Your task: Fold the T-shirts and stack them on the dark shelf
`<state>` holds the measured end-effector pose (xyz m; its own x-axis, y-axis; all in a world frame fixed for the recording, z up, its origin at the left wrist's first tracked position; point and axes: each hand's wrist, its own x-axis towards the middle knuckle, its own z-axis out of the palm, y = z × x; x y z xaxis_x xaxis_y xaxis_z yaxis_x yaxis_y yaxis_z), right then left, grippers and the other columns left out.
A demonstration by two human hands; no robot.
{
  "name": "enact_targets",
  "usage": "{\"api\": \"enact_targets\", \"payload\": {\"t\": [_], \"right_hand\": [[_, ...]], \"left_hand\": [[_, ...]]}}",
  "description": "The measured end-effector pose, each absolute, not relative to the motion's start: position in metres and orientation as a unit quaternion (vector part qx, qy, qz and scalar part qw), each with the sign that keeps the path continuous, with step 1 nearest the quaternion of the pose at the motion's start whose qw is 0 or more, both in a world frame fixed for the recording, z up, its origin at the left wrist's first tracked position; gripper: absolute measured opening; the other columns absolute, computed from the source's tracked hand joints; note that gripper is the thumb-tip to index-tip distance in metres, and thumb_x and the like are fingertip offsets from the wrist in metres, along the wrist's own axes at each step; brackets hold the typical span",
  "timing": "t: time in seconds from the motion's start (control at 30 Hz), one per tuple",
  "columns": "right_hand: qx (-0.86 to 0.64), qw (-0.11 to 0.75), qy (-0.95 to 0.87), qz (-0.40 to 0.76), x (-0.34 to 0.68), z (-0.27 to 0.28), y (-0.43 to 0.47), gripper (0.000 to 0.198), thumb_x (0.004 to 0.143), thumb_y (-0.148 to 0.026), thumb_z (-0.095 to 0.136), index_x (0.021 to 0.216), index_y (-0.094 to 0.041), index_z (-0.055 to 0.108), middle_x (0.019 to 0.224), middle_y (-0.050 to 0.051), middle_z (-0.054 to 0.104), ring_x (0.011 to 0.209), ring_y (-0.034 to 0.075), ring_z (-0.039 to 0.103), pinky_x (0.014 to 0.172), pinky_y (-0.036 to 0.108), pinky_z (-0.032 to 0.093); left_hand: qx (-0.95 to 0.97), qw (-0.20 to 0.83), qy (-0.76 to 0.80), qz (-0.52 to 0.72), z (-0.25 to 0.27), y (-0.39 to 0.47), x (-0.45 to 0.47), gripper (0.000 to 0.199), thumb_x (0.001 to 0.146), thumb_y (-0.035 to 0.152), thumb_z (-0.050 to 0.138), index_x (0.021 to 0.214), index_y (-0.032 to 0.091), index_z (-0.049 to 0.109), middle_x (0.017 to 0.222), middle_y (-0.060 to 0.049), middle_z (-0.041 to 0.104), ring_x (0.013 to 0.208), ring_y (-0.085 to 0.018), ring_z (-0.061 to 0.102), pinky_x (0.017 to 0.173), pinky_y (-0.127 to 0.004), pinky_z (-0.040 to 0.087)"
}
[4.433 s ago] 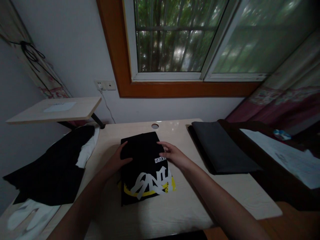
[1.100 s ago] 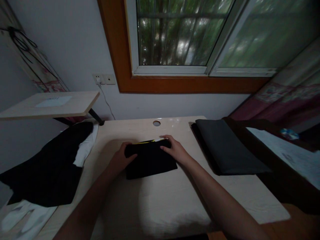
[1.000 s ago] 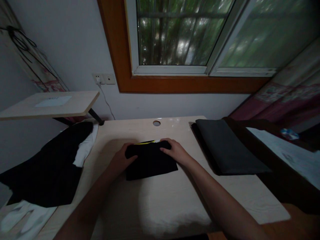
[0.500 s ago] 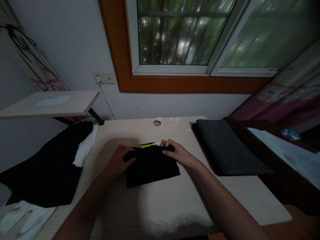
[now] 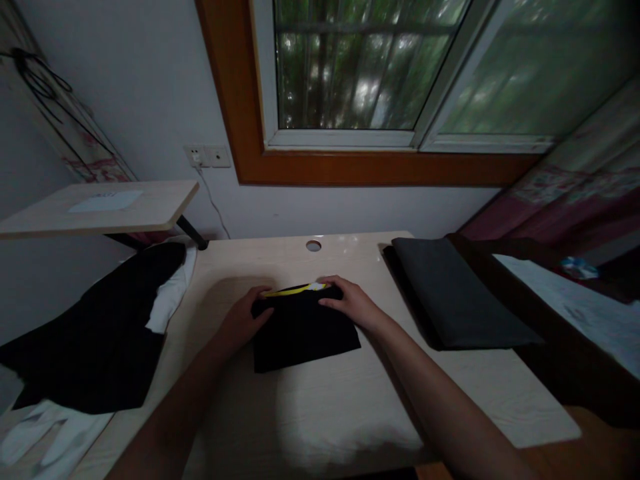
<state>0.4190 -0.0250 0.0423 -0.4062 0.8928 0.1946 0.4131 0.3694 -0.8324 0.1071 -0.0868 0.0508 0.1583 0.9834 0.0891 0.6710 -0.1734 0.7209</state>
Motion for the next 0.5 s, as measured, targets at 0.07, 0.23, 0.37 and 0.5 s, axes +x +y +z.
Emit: {"api": "enact_targets", "payload": {"t": [0.07,0.23,0.37,0.5], "right_hand": [[-0.422,0.320,-0.764,0.368,0.4190,0.0442,-0.0264,0.036,0.079,-0.033,0.079,0.112,-0.025,0.068,0.118,0.005,0.072,0.112,0.025,0.065,0.104,0.042,0.046],[-0.403,0.307,-0.768,0.391,0.4218,0.0462,-0.0312,0.025,0.080,-0.034,0.077,0.103,-0.025,0.070,0.111,0.003,0.073,0.108,0.025,0.067,0.103,0.044,0.047],[-0.389,0.336,-0.763,0.392,0.4240,0.0487,-0.0339,0.028,0.079,-0.037,0.078,0.103,-0.025,0.070,0.111,0.004,0.073,0.108,0.025,0.067,0.102,0.043,0.048],[-0.377,0.368,-0.763,0.376,0.4184,0.0494,-0.0315,0.029,0.081,-0.037,0.077,0.107,-0.026,0.069,0.112,0.005,0.073,0.109,0.025,0.067,0.102,0.045,0.048]], "left_hand": [[0.722,0.267,0.577,0.275,0.0506,-0.0883,0.1072,0.055,0.086,0.041,0.065,0.137,0.025,0.052,0.125,-0.008,0.066,0.117,-0.027,0.062,0.104,-0.042,0.046],[0.741,0.275,0.555,0.260,0.0516,-0.0903,0.1088,0.060,0.082,0.041,0.071,0.137,0.026,0.054,0.132,-0.009,0.064,0.118,-0.029,0.061,0.106,-0.044,0.045],[0.742,0.283,0.551,0.255,0.0544,-0.0917,0.1089,0.055,0.080,0.038,0.072,0.131,0.026,0.060,0.124,-0.009,0.066,0.113,-0.029,0.062,0.102,-0.044,0.046],[0.741,0.284,0.550,0.261,0.0551,-0.0930,0.1086,0.047,0.080,0.036,0.071,0.126,0.026,0.064,0.112,-0.008,0.066,0.109,-0.029,0.062,0.100,-0.044,0.048]]}}
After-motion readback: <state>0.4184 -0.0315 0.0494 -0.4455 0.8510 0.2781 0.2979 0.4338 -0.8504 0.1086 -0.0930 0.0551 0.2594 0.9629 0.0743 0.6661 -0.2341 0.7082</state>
